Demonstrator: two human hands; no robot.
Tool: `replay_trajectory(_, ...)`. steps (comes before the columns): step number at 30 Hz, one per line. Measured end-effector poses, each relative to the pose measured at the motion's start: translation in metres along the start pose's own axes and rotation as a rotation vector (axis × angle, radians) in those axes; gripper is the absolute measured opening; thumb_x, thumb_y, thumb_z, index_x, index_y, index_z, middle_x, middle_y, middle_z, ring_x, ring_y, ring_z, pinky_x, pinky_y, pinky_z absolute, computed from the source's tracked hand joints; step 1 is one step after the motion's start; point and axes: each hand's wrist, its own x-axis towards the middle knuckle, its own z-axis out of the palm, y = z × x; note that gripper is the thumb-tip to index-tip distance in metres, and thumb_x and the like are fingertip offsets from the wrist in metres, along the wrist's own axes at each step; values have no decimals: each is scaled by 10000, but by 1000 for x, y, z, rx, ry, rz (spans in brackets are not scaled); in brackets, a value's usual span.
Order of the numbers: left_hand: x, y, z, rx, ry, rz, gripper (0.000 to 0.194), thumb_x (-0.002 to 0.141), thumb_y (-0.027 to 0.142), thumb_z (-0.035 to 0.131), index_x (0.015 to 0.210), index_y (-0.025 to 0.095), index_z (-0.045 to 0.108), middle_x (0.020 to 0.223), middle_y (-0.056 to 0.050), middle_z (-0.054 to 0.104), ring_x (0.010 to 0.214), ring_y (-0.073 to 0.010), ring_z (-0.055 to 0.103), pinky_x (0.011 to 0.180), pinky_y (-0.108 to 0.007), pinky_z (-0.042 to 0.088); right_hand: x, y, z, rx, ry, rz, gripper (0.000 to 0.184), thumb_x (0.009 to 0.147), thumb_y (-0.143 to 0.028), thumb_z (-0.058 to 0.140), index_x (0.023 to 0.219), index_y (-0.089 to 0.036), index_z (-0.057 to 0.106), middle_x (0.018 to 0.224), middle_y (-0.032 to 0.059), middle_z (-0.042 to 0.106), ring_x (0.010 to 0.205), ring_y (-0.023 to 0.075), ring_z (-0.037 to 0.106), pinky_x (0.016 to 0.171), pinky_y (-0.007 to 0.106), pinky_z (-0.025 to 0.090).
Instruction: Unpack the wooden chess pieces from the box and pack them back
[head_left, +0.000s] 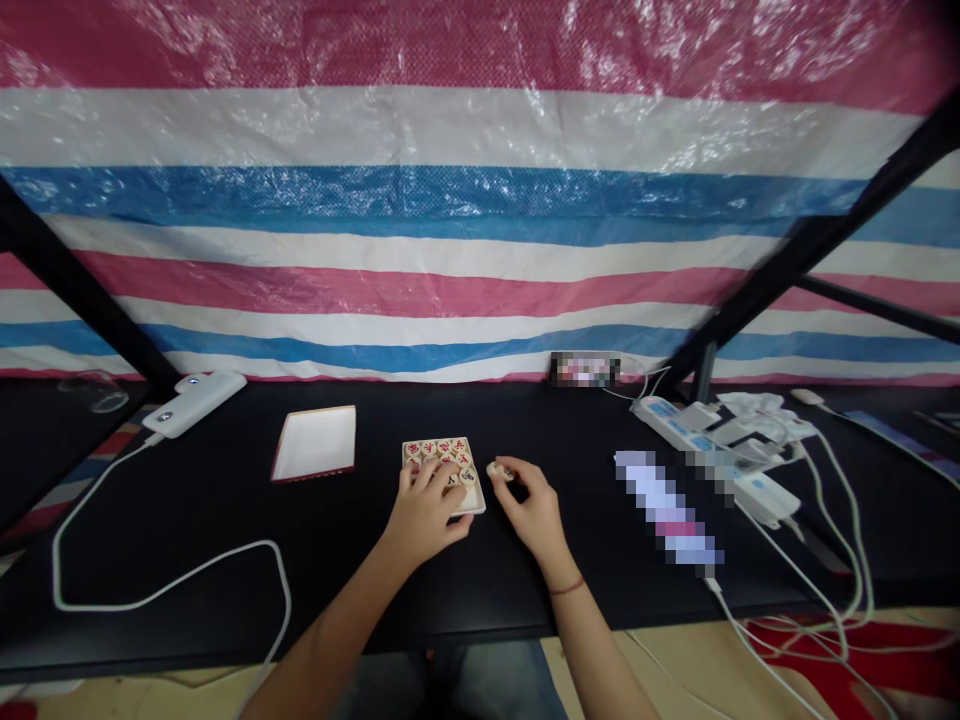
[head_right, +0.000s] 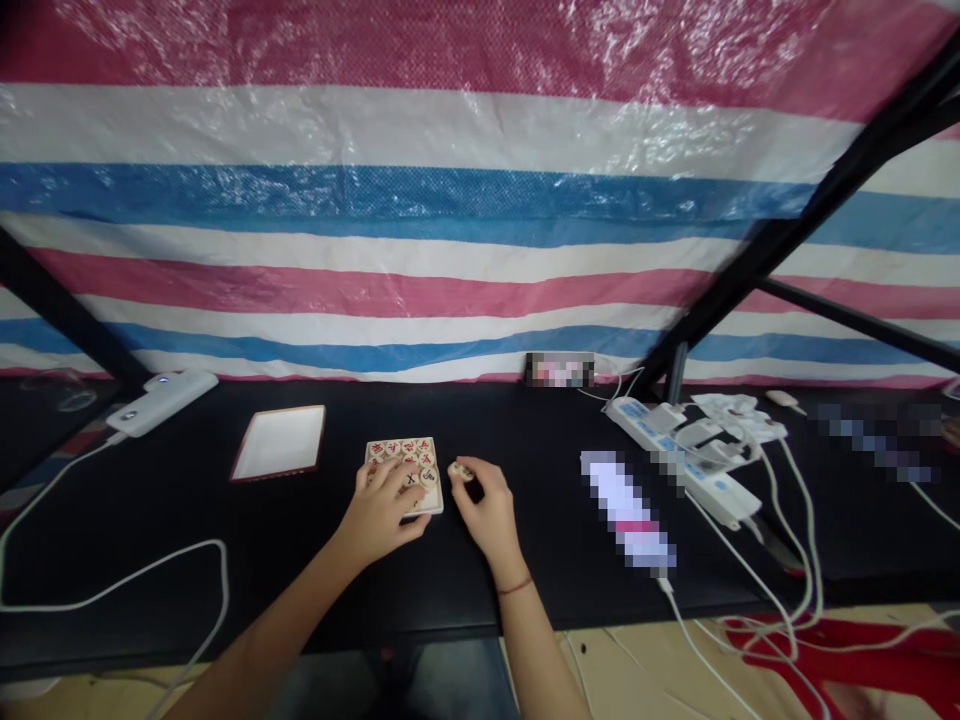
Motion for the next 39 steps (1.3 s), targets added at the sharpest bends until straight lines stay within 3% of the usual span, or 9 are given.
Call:
replay_trajectory(3,-2,-1,0,-3,12,-15,287,764,373,676,1030,263,671,1156,-63,658,1117,-284,520,957,-464,324,-2,-9,-1,207,-159,-27,212,871,-323,597,1035,-206,664,1038,82,687,801,174,623,686,293,509)
replay_trajectory(6,-5,-3,-1,-1,38,-54,400,768,386,675,1140,245,640,1158,-66,658,1110,-273,528,958,-443,327,-4,-16,-2,227,-208,-17,211,839,-307,636,1023,-209,665,935,52,689,648,134,563,613,270,493)
replay_trajectory(12,-6,-4,-2,-21,53,-28,329,776,401,673,1089,299,669,1166,-55,648,1120,-278,518,944,-445,315,-7,-17,-4,211,-305,-43,196,826,-264,634,1009,-205,672,924,47,686,661,132,554,606,259,465)
replay_trajectory(22,-6,-3,-3,-39,-1,1,235,828,337,633,1053,292,681,1135,-52,645,1084,-254,526,922,-428,346,-7,-17,-3,246,-296,33,254,807,-329,678,1026,-201,659,702,-12,629,597,121,526,596,249,451)
replay_trajectory(28,-11,-5,-11,-73,-18,-96,258,810,326,666,1059,259,667,1154,-64,634,1099,-263,523,928,-425,375,-8,-19,-2,278,-306,-34,164,807,-337,684,905,-206,670,1060,81,673,628,121,543,605,281,481)
replay_trajectory(35,-31,-14,-22,-111,6,-165,221,787,211,695,1004,244,669,1096,-71,590,1028,-250,533,838,-389,464,-6,-23,-5,221,-313,-82,49,797,-245,661,795,-196,652,981,63,636,656,121,563,599,266,464)
replay_trajectory(39,-33,-16,-23,-146,11,-142,217,787,164,683,995,223,662,1082,-71,574,1011,-231,538,859,-378,501,-6,-26,-6,244,-328,-114,150,830,-221,609,962,-210,680,986,64,620,690,127,572,623,263,488)
